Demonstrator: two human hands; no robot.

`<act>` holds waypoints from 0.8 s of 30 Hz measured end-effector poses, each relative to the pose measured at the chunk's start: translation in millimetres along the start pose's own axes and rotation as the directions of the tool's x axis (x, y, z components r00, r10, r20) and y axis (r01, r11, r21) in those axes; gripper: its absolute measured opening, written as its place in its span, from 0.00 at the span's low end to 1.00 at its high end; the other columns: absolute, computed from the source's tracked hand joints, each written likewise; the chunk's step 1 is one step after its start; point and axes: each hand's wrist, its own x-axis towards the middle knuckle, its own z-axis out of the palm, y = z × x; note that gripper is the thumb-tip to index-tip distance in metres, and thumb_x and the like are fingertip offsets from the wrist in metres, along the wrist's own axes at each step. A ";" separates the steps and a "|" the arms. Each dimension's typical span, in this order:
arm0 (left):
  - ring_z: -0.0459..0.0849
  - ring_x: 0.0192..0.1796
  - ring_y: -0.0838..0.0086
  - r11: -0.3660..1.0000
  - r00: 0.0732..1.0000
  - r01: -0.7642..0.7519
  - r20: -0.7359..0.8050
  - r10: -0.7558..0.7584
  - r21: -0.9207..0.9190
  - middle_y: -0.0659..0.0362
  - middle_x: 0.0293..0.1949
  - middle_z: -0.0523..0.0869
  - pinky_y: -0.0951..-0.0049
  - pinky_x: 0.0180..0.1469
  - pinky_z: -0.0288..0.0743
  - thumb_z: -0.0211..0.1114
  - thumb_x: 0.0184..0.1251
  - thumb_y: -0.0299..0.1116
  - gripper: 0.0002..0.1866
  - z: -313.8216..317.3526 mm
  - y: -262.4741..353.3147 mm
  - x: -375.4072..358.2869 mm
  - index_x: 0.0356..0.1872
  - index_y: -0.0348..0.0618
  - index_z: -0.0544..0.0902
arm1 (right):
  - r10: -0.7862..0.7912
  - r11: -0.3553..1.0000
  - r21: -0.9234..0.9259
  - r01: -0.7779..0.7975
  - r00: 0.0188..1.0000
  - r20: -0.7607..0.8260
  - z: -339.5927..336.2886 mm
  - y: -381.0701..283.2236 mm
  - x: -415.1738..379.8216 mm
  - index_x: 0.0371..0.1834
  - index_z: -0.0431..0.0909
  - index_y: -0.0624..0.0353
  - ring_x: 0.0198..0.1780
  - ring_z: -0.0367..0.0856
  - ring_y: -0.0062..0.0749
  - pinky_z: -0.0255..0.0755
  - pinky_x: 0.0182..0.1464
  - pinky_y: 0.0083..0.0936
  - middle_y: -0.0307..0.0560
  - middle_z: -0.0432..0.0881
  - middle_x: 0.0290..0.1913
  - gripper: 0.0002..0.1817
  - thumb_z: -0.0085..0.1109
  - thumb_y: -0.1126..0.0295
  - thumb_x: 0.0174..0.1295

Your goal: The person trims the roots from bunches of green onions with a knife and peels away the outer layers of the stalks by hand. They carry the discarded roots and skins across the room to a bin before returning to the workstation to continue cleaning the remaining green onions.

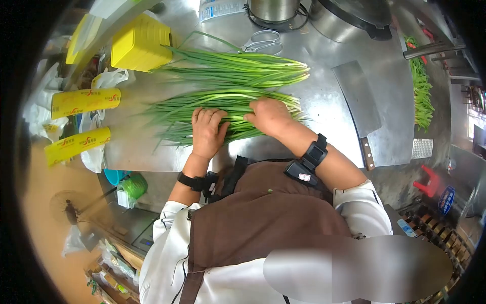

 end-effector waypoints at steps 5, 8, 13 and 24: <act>0.80 0.51 0.64 0.999 0.999 -0.031 -0.029 0.030 -0.034 0.62 0.42 0.82 0.53 0.67 0.63 0.72 0.53 0.27 0.13 9.2 2.1 -5.3 0.41 0.48 0.84 | 0.000 1.000 0.023 -0.001 1.000 0.025 13.1 -1.2 -0.7 0.41 0.84 0.63 0.43 0.83 0.54 0.75 0.48 0.42 0.57 0.84 0.38 0.19 0.66 0.55 0.62; 0.79 0.50 0.62 0.998 0.996 -0.063 -0.059 0.062 -0.028 0.60 0.42 0.83 0.54 0.64 0.65 0.72 0.53 0.28 0.12 9.9 6.8 -4.3 0.40 0.49 0.85 | 0.152 0.960 0.206 -0.188 0.972 0.179 8.1 -6.8 2.3 0.42 0.85 0.61 0.45 0.84 0.54 0.76 0.50 0.43 0.57 0.86 0.42 0.18 0.67 0.56 0.60; 0.80 0.49 0.62 0.996 0.994 -0.081 -0.083 0.078 -0.041 0.60 0.40 0.83 0.55 0.63 0.66 0.73 0.52 0.27 0.11 7.9 5.7 -9.2 0.38 0.48 0.84 | 0.181 0.879 0.436 -0.194 0.981 0.070 18.1 13.9 -4.2 0.48 0.84 0.62 0.46 0.85 0.51 0.76 0.51 0.38 0.61 0.86 0.46 0.20 0.70 0.60 0.58; 0.79 0.50 0.59 0.982 0.990 -0.108 -0.110 0.092 -0.155 0.57 0.43 0.84 0.53 0.63 0.65 0.68 0.56 0.24 0.12 -6.2 23.6 21.7 0.42 0.46 0.84 | 0.375 0.704 0.693 -0.154 0.910 -0.179 -53.3 85.2 -32.2 0.44 0.81 0.63 0.33 0.78 0.30 0.72 0.39 0.29 0.45 0.82 0.31 0.13 0.63 0.64 0.66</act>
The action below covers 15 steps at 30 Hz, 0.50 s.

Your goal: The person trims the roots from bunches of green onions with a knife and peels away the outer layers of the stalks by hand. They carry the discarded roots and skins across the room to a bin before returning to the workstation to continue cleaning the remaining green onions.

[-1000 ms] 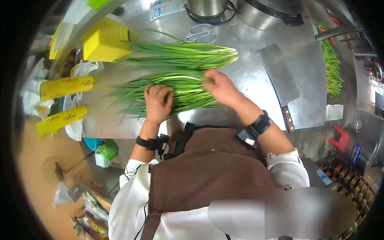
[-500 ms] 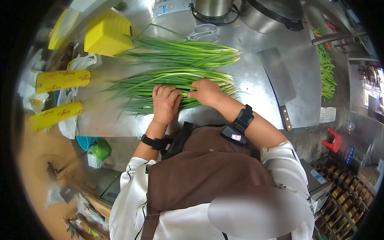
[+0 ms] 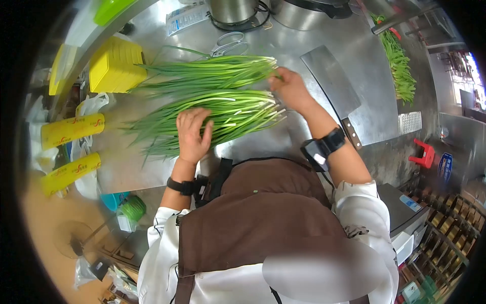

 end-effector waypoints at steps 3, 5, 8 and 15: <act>0.80 0.50 0.59 0.999 0.999 -0.023 -0.035 0.024 0.026 0.57 0.43 0.84 0.54 0.63 0.66 0.66 0.58 0.24 0.10 19.1 -12.0 25.8 0.42 0.46 0.84 | -0.125 0.939 -0.313 0.143 0.989 0.077 29.5 -7.2 3.3 0.45 0.82 0.61 0.39 0.82 0.43 0.75 0.45 0.36 0.50 0.84 0.37 0.14 0.63 0.62 0.64; 0.81 0.48 0.59 0.997 0.998 -0.061 0.005 0.061 0.041 0.57 0.42 0.85 0.55 0.62 0.66 0.66 0.58 0.25 0.09 23.4 -13.2 36.6 0.40 0.45 0.84 | -0.201 0.850 -0.468 0.242 0.970 0.136 46.4 -8.3 11.6 0.44 0.82 0.60 0.43 0.83 0.48 0.76 0.48 0.39 0.52 0.84 0.42 0.14 0.64 0.61 0.63; 0.81 0.47 0.60 0.995 0.987 -0.087 0.137 0.080 0.051 0.57 0.41 0.85 0.56 0.61 0.67 0.66 0.58 0.26 0.08 32.2 -11.5 37.5 0.39 0.45 0.84 | -0.269 0.751 -0.567 0.339 0.941 0.206 63.3 0.9 22.4 0.43 0.84 0.58 0.47 0.83 0.52 0.75 0.51 0.41 0.53 0.83 0.48 0.14 0.64 0.60 0.61; 0.80 0.51 0.64 0.988 0.999 -0.045 -0.016 0.048 0.148 0.62 0.46 0.85 0.56 0.59 0.67 0.70 0.57 0.30 0.13 41.5 11.3 40.1 0.44 0.47 0.87 | 0.011 0.999 -0.036 0.001 0.945 0.326 50.1 -4.0 28.7 0.49 0.83 0.65 0.39 0.82 0.36 0.74 0.44 0.30 0.53 0.84 0.42 0.16 0.66 0.66 0.64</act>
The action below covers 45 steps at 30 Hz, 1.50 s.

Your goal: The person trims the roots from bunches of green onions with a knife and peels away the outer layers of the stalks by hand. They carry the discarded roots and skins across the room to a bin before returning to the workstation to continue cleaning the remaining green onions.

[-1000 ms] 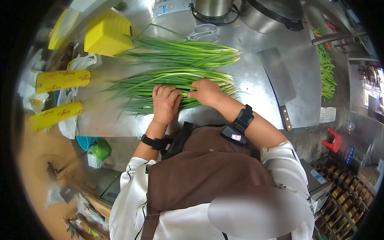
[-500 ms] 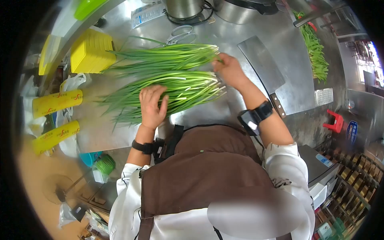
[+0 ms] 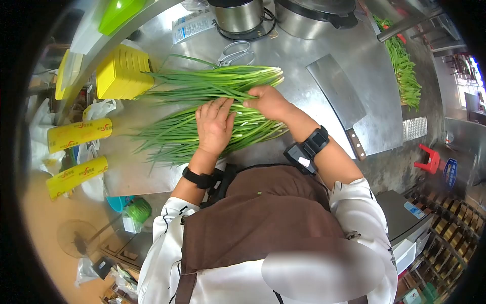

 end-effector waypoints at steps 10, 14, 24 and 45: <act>0.81 0.49 0.64 0.987 0.986 -0.152 0.071 0.148 0.058 0.62 0.39 0.86 0.56 0.57 0.68 0.66 0.56 0.30 0.07 5.6 -27.0 0.0 0.36 0.48 0.86 | -0.060 0.992 -0.115 0.054 0.997 -0.056 -8.7 10.4 -10.8 0.59 0.75 0.68 0.35 0.74 0.21 0.70 0.40 0.23 0.41 0.81 0.37 0.19 0.59 0.66 0.71; 0.81 0.48 0.65 0.992 0.999 -0.041 0.006 0.040 0.121 0.63 0.40 0.86 0.56 0.57 0.68 0.66 0.57 0.30 0.06 -0.5 -45.2 -5.6 0.36 0.49 0.86 | 0.106 0.961 0.267 -0.073 0.988 -0.111 -46.0 -1.6 -38.9 0.54 0.76 0.63 0.26 0.63 0.16 0.59 0.30 0.18 0.35 0.74 0.30 0.13 0.56 0.67 0.73; 0.80 0.47 0.64 0.990 1.000 -0.021 0.006 0.021 0.141 0.63 0.40 0.86 0.58 0.56 0.68 0.72 0.57 0.31 0.07 -3.8 -47.7 16.1 0.37 0.49 0.87 | -0.049 0.965 0.239 0.109 0.968 -0.245 -31.6 12.8 -39.9 0.55 0.76 0.58 0.28 0.66 0.14 0.60 0.31 0.14 0.31 0.74 0.30 0.11 0.51 0.69 0.73; 0.80 0.48 0.62 0.989 0.996 -0.086 0.015 0.085 0.117 0.60 0.40 0.85 0.56 0.57 0.69 0.71 0.57 0.29 0.08 -6.4 -36.0 11.5 0.38 0.46 0.86 | 0.139 0.714 0.638 -0.288 0.952 0.275 -3.6 -5.8 -5.3 0.52 0.75 0.63 0.27 0.74 0.23 0.68 0.26 0.19 0.48 0.82 0.39 0.18 0.60 0.59 0.72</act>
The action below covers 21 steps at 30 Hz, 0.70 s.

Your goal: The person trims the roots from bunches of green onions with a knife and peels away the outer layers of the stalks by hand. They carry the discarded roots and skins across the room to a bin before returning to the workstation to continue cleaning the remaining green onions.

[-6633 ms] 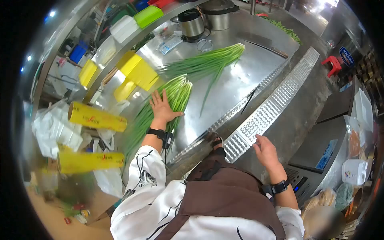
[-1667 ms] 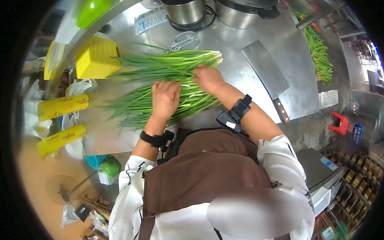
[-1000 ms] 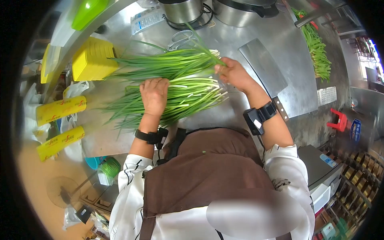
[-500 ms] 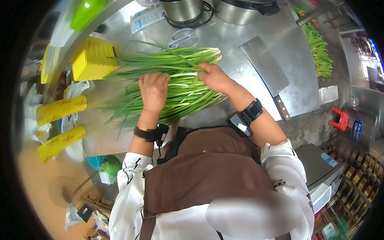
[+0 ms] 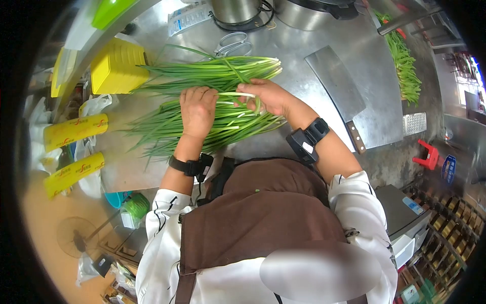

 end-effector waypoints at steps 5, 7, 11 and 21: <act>0.80 0.50 0.63 1.000 1.000 -0.008 -0.027 0.008 0.011 0.61 0.40 0.85 0.56 0.61 0.68 0.69 0.56 0.30 0.08 -5.4 -2.9 -0.5 0.37 0.47 0.84 | -0.078 0.996 0.064 0.069 0.987 0.144 7.0 5.9 -6.4 0.57 0.71 0.63 0.25 0.65 0.16 0.63 0.28 0.18 0.35 0.72 0.32 0.18 0.61 0.67 0.70; 0.81 0.49 0.63 1.000 1.000 -0.013 -0.027 0.013 0.007 0.60 0.40 0.85 0.56 0.59 0.69 0.70 0.57 0.29 0.08 -6.2 -5.3 -0.4 0.38 0.46 0.85 | -0.068 0.998 0.019 0.066 0.980 0.186 6.3 6.2 -9.0 0.58 0.70 0.64 0.25 0.61 0.14 0.59 0.29 0.17 0.32 0.69 0.32 0.19 0.61 0.66 0.70; 0.82 0.47 0.63 0.999 0.999 -0.026 -0.022 0.026 0.031 0.60 0.40 0.86 0.57 0.58 0.70 0.71 0.56 0.29 0.08 -9.7 -12.1 -0.9 0.38 0.46 0.86 | -0.035 0.999 0.001 0.036 0.978 0.205 -0.7 1.8 -17.1 0.58 0.73 0.65 0.24 0.59 0.13 0.57 0.27 0.16 0.30 0.66 0.29 0.17 0.58 0.67 0.72; 0.81 0.52 0.62 0.995 0.994 0.092 0.049 -0.094 0.045 0.60 0.44 0.87 0.50 0.64 0.65 0.71 0.58 0.30 0.13 -2.5 -42.2 -13.2 0.45 0.47 0.86 | -0.019 0.980 -0.200 0.016 1.000 -0.012 -18.5 -5.9 -58.8 0.55 0.77 0.65 0.21 0.58 0.14 0.53 0.24 0.16 0.30 0.67 0.25 0.14 0.55 0.67 0.73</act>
